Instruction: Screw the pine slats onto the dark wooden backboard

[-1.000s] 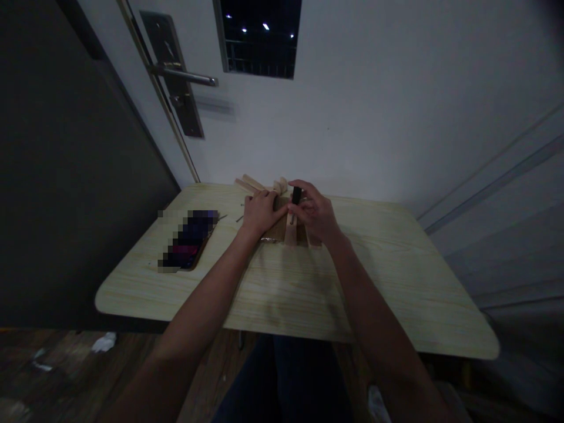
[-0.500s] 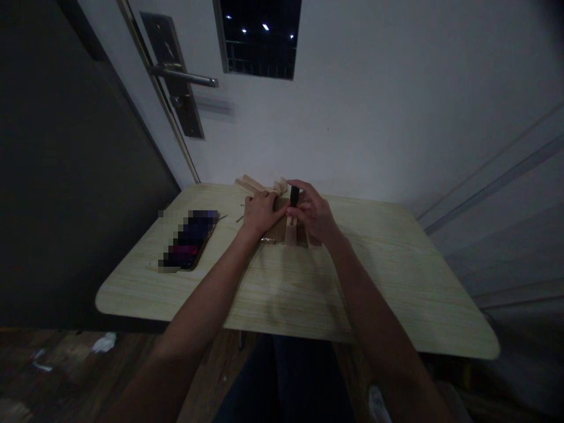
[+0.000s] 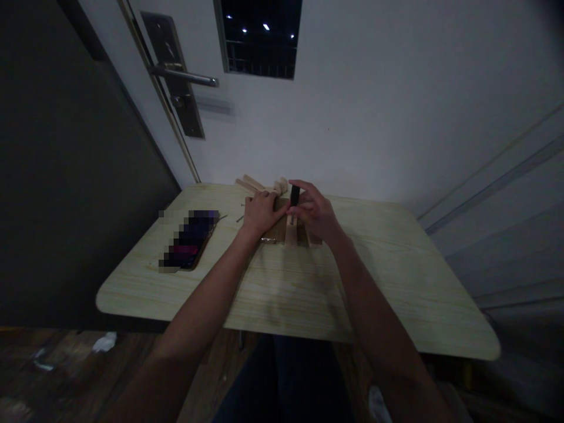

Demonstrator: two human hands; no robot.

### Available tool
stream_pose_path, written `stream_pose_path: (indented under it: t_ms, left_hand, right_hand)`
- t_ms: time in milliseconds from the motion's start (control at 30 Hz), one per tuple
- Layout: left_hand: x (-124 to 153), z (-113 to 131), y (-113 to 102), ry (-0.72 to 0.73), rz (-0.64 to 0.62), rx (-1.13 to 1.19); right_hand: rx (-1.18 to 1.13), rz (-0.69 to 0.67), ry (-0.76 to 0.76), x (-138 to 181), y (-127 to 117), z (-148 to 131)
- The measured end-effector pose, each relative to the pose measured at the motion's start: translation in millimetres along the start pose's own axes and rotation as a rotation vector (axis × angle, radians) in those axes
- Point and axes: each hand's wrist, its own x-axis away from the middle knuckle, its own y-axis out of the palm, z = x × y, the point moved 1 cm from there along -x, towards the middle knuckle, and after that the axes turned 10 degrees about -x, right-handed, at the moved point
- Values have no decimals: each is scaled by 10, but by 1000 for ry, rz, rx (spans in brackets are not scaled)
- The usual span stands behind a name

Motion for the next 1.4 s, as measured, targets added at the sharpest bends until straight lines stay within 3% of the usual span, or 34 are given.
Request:
stream_pose_path:
  t_ms: [233,433,767,1133,1400]
  left_hand:
    - [4,-1,0,4,8,13]
    - [4,-4,28,5,18,21]
    - [-5,-10,36,-4,4,10]
    - [2,-14,56,6,43,18]
    - [2,-9,37,12,24,0]
  right_hand:
    - [73,24,-26,-1,27,-7]
    - [49,-42,16,34,15,-62]
    - [127,24,-33,2,2,-12]
    - [27,-23,-37,33,2,-98]
    - [100,64,-47,-11,2,2]
